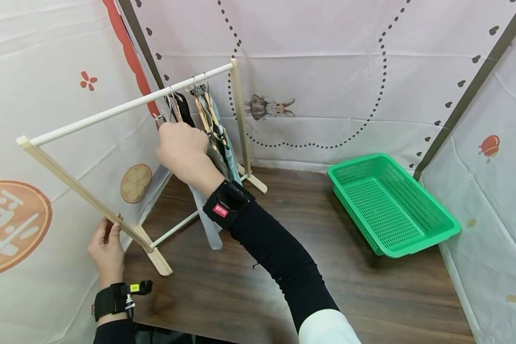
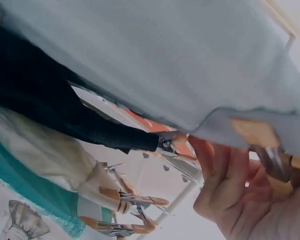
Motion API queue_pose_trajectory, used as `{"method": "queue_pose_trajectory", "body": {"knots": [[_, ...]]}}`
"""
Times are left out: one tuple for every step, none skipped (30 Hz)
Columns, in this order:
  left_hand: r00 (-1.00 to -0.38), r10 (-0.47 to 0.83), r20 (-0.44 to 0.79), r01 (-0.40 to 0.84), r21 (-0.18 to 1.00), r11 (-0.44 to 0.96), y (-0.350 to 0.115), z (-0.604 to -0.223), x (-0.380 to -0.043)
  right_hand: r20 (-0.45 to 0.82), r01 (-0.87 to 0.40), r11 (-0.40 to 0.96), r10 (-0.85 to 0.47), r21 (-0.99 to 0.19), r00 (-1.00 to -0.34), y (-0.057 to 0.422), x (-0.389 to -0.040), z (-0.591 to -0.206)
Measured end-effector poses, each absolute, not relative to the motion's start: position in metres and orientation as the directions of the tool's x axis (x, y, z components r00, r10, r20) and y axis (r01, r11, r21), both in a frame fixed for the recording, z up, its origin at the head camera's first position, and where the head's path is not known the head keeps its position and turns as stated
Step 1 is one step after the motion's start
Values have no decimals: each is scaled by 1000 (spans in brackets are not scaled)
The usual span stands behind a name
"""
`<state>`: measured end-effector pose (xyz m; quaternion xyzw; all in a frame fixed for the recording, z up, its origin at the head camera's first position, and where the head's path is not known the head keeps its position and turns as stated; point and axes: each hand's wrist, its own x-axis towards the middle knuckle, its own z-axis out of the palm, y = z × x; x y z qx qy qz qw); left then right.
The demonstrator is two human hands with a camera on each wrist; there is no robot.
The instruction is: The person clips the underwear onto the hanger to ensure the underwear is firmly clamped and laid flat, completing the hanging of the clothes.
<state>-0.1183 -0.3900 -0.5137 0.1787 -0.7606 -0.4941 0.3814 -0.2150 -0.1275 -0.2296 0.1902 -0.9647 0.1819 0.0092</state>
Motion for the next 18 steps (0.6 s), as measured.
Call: {"method": "queue_pose_trajectory", "body": {"knots": [[-645, -651, 400, 105, 890, 443, -390, -514, -118, 92, -370, 864, -362, -341, -928, -128, -214, -230], [-645, -654, 395, 101, 892, 440, -391, -514, -118, 100, -368, 867, -356, -336, -929, -128, -213, -230], [-644, -656, 394, 101, 894, 437, -391, -514, -117, 109, -368, 869, -352, -330, -930, -128, -211, -229], [-644, -656, 393, 104, 895, 434, -391, -513, -116, 118, -368, 872, -349, -323, -930, -128, -210, -228], [-643, -656, 394, 107, 895, 433, -392, -513, -115, 132, -372, 873, -347, -316, -928, -129, -208, -227], [-642, -655, 399, 113, 894, 434, -392, -513, -115, 141, -377, 873, -350, -309, -926, -130, -207, -225], [-640, -653, 404, 120, 892, 435, -393, -513, -114, 149, -384, 873, -355, -300, -923, -132, -206, -223], [-638, -651, 413, 130, 890, 437, -393, -513, -114, 158, -391, 874, -360, -290, -920, -134, -205, -220], [-635, -647, 423, 143, 887, 440, -394, -514, -115, 159, -397, 874, -366, -280, -917, -136, -205, -218], [-632, -643, 433, 152, 883, 445, -394, -514, -115, 163, -405, 871, -373, -277, -913, -139, -205, -217], [-630, -638, 443, 159, 878, 452, -395, -515, -116, 164, -410, 870, -378, -275, -911, -141, -206, -216], [-628, -633, 453, 167, 873, 459, -395, -516, -117, 160, -412, 870, -381, -272, -911, -143, -208, -217], [-627, -628, 461, 174, 869, 463, -396, -517, -118, 156, -410, 870, -381, -272, -911, -145, -210, -218], [-626, -623, 468, 182, 865, 467, -396, -518, -118, 149, -406, 873, -379, -272, -914, -147, -212, -219], [-626, -621, 472, 184, 863, 470, -396, -518, -119, 142, -402, 874, -377, -274, -915, -149, -214, -222], [-626, -618, 475, 187, 861, 473, -396, -518, -119, 138, -400, 873, -376, -278, -916, -150, -216, -225], [-626, -618, 476, 188, 861, 473, -396, -518, -119, 132, -395, 875, -372, -279, -919, -151, -218, -228], [-624, -620, 475, 189, 862, 470, -395, -518, -119, 126, -389, 877, -368, -282, -921, -151, -220, -230]]}}
